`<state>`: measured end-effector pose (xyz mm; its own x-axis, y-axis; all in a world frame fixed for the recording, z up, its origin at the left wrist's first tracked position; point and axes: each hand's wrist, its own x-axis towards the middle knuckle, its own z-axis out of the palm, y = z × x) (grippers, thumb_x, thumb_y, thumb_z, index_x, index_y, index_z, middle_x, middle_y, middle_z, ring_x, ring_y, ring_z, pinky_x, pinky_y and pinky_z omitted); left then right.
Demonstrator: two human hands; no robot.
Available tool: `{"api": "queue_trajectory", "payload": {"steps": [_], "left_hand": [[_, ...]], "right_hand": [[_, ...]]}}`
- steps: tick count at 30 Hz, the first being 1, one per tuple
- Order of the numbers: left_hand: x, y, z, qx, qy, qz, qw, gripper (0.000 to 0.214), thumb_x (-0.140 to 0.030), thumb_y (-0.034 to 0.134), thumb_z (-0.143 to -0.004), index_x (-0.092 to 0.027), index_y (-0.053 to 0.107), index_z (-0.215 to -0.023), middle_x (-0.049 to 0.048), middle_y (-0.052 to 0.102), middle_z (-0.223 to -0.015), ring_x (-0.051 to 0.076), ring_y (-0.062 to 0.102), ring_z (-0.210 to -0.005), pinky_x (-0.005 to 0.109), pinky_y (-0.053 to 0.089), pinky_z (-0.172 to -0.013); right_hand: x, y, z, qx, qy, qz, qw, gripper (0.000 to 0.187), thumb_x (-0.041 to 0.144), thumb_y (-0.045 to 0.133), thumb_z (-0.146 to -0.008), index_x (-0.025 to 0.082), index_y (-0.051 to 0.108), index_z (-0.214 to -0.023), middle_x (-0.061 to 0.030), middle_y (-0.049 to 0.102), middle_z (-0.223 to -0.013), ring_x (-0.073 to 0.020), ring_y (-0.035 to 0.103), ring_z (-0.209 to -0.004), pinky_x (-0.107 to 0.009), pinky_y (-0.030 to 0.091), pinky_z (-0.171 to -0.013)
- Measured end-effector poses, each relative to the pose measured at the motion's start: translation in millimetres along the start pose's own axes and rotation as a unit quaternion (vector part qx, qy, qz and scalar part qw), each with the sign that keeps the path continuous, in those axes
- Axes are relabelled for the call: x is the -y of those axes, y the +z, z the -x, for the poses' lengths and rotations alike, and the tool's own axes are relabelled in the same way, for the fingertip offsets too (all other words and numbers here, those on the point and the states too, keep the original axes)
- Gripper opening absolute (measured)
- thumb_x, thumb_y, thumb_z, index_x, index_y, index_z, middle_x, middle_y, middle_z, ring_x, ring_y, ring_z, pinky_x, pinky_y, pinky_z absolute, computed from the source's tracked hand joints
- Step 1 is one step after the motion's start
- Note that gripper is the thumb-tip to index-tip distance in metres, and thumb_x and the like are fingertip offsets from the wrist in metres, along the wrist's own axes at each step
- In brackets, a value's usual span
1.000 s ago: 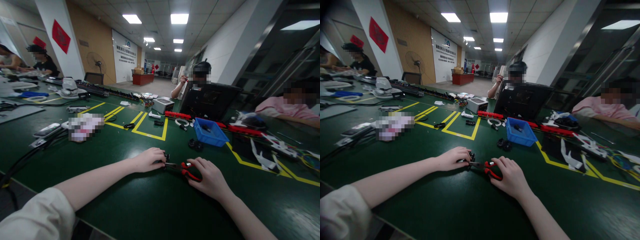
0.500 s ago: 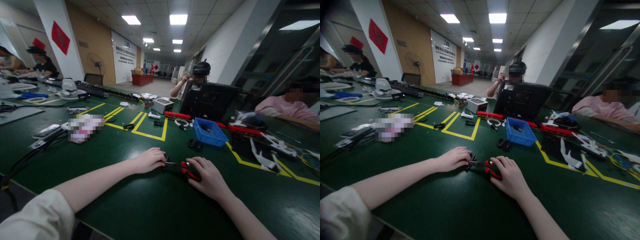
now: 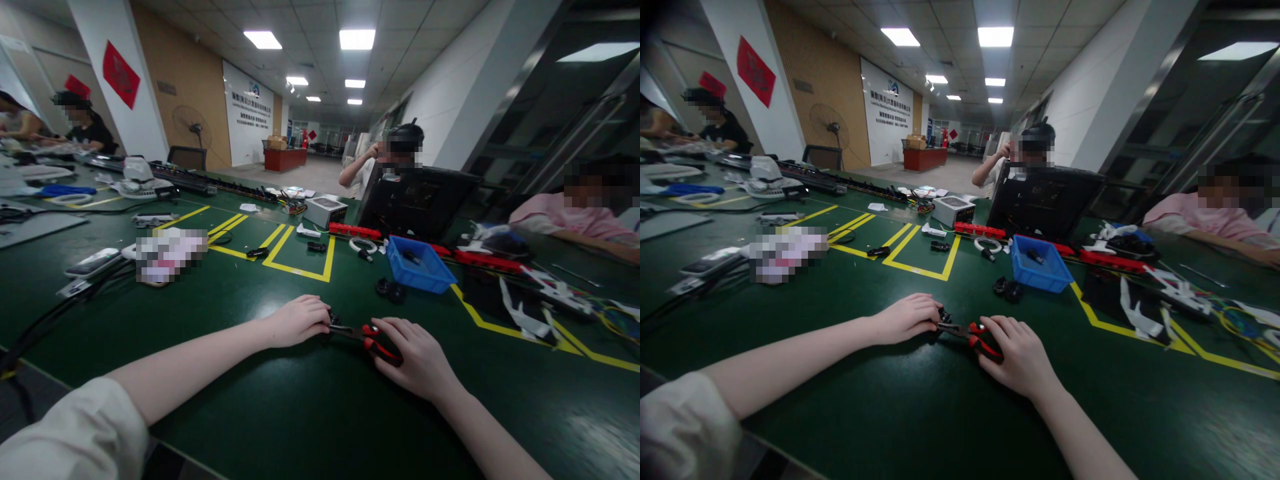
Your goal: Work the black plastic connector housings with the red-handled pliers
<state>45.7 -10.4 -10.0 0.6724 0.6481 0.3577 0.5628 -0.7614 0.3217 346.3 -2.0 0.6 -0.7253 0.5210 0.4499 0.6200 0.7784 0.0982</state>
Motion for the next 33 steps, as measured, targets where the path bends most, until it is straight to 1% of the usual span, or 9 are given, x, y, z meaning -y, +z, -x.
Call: {"api": "queue_trajectory", "payload": {"steps": [6, 15, 22, 26, 30, 33], "left_hand": [[0.6, 0.6, 0.4, -0.004, 0.004, -0.002, 1.0, 0.01, -0.025, 0.052, -0.098, -0.019, 0.06, -0.1, 0.0054, 0.067, -0.11, 0.02, 0.057, -0.121, 0.039, 0.038, -0.111], [2.1, -0.2, 0.4, 0.0, 0.006, 0.023, 1.0, 0.014, -0.029, 0.054, -0.098, -0.019, 0.062, -0.101, 0.0072, 0.066, -0.11, 0.022, 0.058, -0.117, 0.036, 0.045, -0.1], [2.3, -0.4, 0.1, 0.017, 0.022, 0.027, 0.999, 0.018, -0.034, 0.056, -0.097, -0.019, 0.062, -0.105, 0.0075, 0.064, -0.116, 0.021, 0.059, -0.111, 0.034, 0.047, -0.095], [2.5, -0.4, 0.1, 0.012, 0.028, 0.034, 0.999, 0.016, -0.031, 0.058, -0.096, -0.018, 0.062, -0.105, 0.0075, 0.064, -0.115, 0.02, 0.06, -0.11, 0.033, 0.048, -0.093], [1.4, -1.6, 0.6, 0.013, 0.028, 0.036, 0.999, 0.016, -0.03, 0.057, -0.096, -0.019, 0.062, -0.107, 0.0081, 0.064, -0.116, 0.021, 0.06, -0.111, 0.034, 0.048, -0.095], [-0.4, -3.2, 1.3, 0.002, 0.034, 0.034, 0.999, 0.024, -0.033, 0.057, -0.096, -0.018, 0.06, -0.115, 0.0107, 0.061, -0.126, 0.022, 0.058, -0.116, 0.036, 0.047, -0.099]], "right_hand": [[-2.2, 2.3, 1.4, -0.015, 0.014, -0.001, 1.0, 0.05, 0.034, 0.065, -0.079, 0.014, 0.06, -0.124, -0.0136, 0.068, -0.112, -0.0248, 0.065, -0.097, -0.037, 0.054, -0.08], [-1.7, 4.1, 0.5, -0.008, 0.014, -0.013, 1.0, 0.049, 0.036, 0.064, -0.08, 0.015, 0.059, -0.124, -0.0139, 0.068, -0.111, -0.0245, 0.066, -0.095, -0.038, 0.054, -0.079], [1.5, 4.5, -1.4, -0.012, 0.003, -0.004, 1.0, 0.05, 0.036, 0.064, -0.08, 0.016, 0.058, -0.126, -0.0145, 0.068, -0.115, -0.0265, 0.064, -0.103, -0.041, 0.051, -0.085], [5.4, 3.8, -2.4, 0.0, 0.0, -0.005, 1.0, 0.045, 0.038, 0.064, -0.081, 0.015, 0.061, -0.119, -0.0134, 0.069, -0.108, -0.0242, 0.066, -0.094, -0.038, 0.051, -0.081], [7.1, 1.8, -3.0, 0.013, 0.004, -0.008, 1.0, 0.04, 0.04, 0.065, -0.081, 0.015, 0.063, -0.112, -0.0124, 0.071, -0.102, -0.0228, 0.066, -0.088, -0.037, 0.049, -0.078], [7.5, -0.4, -3.8, 0.019, 0.008, -0.012, 1.0, 0.039, 0.041, 0.064, -0.08, 0.016, 0.064, -0.11, -0.0123, 0.071, -0.101, -0.0224, 0.066, -0.087, -0.036, 0.048, -0.077]]}}
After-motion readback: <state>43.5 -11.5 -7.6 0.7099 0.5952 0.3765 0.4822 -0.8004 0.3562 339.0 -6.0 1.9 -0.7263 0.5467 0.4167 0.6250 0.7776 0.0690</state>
